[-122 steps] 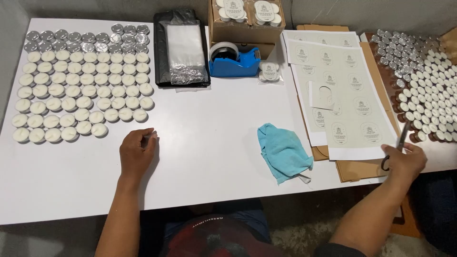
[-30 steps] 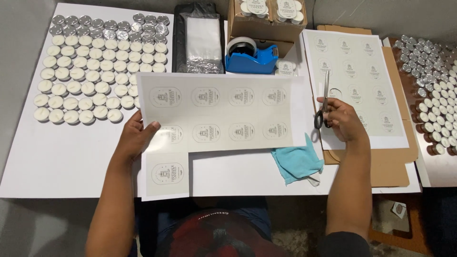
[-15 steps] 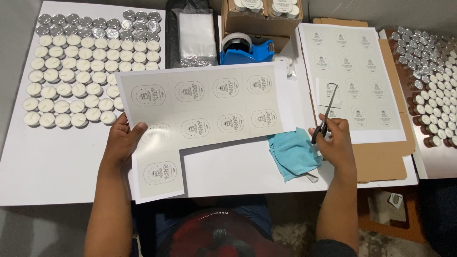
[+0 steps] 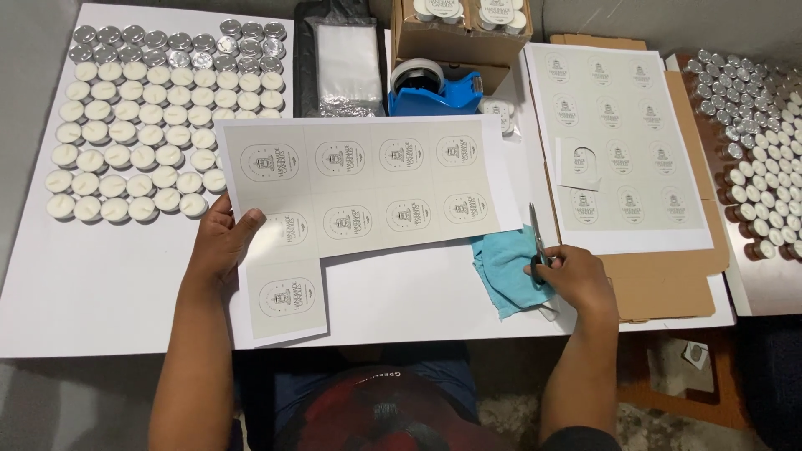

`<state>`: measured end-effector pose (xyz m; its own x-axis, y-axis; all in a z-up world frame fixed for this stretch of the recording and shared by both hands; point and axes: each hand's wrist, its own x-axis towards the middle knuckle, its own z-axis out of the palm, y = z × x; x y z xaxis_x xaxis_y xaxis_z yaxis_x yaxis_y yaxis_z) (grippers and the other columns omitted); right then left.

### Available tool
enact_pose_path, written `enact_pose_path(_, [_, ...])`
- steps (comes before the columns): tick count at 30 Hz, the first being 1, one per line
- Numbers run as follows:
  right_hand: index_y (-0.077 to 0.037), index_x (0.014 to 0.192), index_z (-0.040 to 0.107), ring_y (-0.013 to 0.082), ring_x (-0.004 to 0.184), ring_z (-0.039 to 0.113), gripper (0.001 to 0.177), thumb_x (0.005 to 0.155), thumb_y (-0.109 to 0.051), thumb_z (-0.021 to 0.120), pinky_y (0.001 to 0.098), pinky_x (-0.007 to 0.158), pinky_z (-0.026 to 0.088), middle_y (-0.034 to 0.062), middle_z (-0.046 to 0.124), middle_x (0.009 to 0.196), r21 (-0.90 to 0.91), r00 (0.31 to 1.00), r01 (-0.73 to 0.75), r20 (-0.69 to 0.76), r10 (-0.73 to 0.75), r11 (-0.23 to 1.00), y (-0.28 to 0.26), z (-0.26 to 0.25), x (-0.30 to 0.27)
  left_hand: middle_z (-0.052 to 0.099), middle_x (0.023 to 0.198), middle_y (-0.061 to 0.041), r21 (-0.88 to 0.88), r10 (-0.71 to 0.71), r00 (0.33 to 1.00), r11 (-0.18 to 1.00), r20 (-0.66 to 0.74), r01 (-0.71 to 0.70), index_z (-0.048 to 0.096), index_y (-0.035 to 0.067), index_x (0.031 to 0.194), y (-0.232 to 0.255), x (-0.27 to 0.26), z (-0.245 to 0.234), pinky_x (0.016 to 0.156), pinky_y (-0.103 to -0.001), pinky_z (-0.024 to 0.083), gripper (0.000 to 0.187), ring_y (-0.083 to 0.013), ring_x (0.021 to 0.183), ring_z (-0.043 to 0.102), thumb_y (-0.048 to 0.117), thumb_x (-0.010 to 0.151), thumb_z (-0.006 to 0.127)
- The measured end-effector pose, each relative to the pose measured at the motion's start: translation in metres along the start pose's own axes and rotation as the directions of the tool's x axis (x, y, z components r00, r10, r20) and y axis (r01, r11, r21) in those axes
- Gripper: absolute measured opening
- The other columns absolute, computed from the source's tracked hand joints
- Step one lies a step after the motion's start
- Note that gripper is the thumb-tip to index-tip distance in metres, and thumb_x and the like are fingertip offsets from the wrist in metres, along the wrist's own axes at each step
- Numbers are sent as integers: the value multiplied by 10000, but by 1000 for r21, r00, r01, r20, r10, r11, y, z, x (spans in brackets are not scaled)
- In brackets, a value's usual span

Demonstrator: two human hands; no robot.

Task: Cutting out circular labels from a printed sheet using scissors at a labeling station.

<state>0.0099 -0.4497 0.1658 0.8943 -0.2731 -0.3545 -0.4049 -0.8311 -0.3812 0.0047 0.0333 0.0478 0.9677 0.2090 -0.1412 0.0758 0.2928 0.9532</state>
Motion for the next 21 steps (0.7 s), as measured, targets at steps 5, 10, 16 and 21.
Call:
enact_pose_path(5, [56, 1416, 585, 365, 943, 722, 612, 866, -125, 787, 457, 764, 571, 264, 722, 1070, -82, 998, 52, 23, -51, 995, 11, -13, -13, 686, 1103, -146, 14, 4, 1000, 1000, 14, -5, 608, 77, 1314, 2, 0, 2, 1068, -422, 539, 386, -219, 1047, 668, 122, 943, 704])
enact_pose_path(10, [-78, 1171, 665, 224, 865, 705, 312, 1100, -274, 433, 370, 780, 562, 64, 689, 1184, 212, 76, 977, -325, -943, 6, -39, -22, -119, 678, 1303, -81, 166, -133, 990, 976, -47, 139, 566, 98, 1391, 18, -3, 15, 1037, -309, 529, 552, -195, 1173, 655, 260, 878, 689])
enact_pose_path(16, [-36, 1139, 682, 247, 838, 703, 264, 1043, -193, 493, 373, 744, 562, 101, 704, 1124, 144, 189, 979, -399, -897, 142, -18, -34, -123, 671, 1160, -146, 70, 9, 999, 997, 31, -11, 579, 107, 1366, 8, 2, 20, 1090, -420, 541, 448, -224, 1077, 663, 183, 946, 714])
enact_pose_path(21, [1, 1110, 698, 268, 814, 702, 226, 992, -120, 548, 375, 713, 563, 134, 717, 1071, 108, 248, 969, -457, -854, 223, -21, -36, -116, 660, 1185, -187, 61, 7, 999, 998, 46, -10, 574, 100, 1373, 7, 16, 17, 1079, -464, 537, 452, -286, 1093, 672, 171, 950, 712])
